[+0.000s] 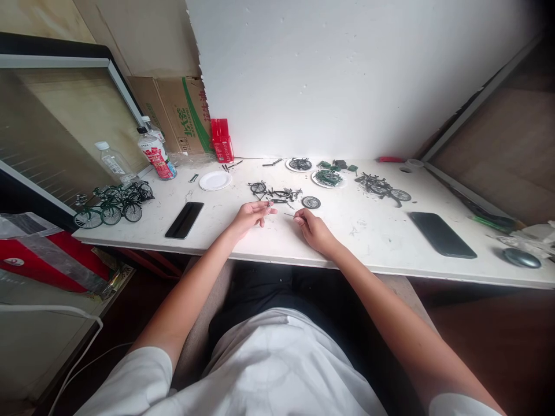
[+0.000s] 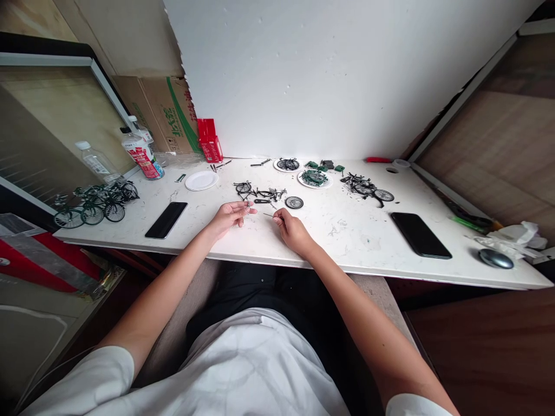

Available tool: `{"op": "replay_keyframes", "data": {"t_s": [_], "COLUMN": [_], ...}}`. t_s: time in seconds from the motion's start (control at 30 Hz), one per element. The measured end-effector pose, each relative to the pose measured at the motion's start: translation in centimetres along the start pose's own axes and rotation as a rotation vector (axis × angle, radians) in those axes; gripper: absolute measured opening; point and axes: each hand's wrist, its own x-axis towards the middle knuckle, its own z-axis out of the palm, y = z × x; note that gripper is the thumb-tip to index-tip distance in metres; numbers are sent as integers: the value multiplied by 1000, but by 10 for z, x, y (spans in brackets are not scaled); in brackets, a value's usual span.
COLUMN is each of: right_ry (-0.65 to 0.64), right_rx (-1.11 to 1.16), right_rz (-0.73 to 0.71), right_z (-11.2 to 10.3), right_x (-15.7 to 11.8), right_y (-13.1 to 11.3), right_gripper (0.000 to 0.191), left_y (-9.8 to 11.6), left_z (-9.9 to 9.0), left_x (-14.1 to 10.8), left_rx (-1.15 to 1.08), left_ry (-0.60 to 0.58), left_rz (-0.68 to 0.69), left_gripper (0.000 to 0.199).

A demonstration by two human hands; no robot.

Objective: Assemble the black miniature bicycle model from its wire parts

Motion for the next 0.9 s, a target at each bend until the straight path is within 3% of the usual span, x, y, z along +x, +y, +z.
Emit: {"op": "replay_keyframes", "data": {"t_s": [0.23, 0.63, 0.9], "right_ry": [-12, -8, -78], "right_rx": [4, -27, -22], "right_rz": [17, -31, -12], "right_z": [-1, -1, -2], "right_x": [-1, -5, -3], "right_y": [-4, -11, -13], "right_gripper": [34, 40, 42], "left_y": [-1, 1, -6], "left_z": [-1, -9, -5], "left_x": [0, -1, 1], "left_rx": [20, 119, 164], "left_ry": [-42, -355, -370], "left_rz": [-13, -115, -89], "left_gripper": [55, 47, 50]}}
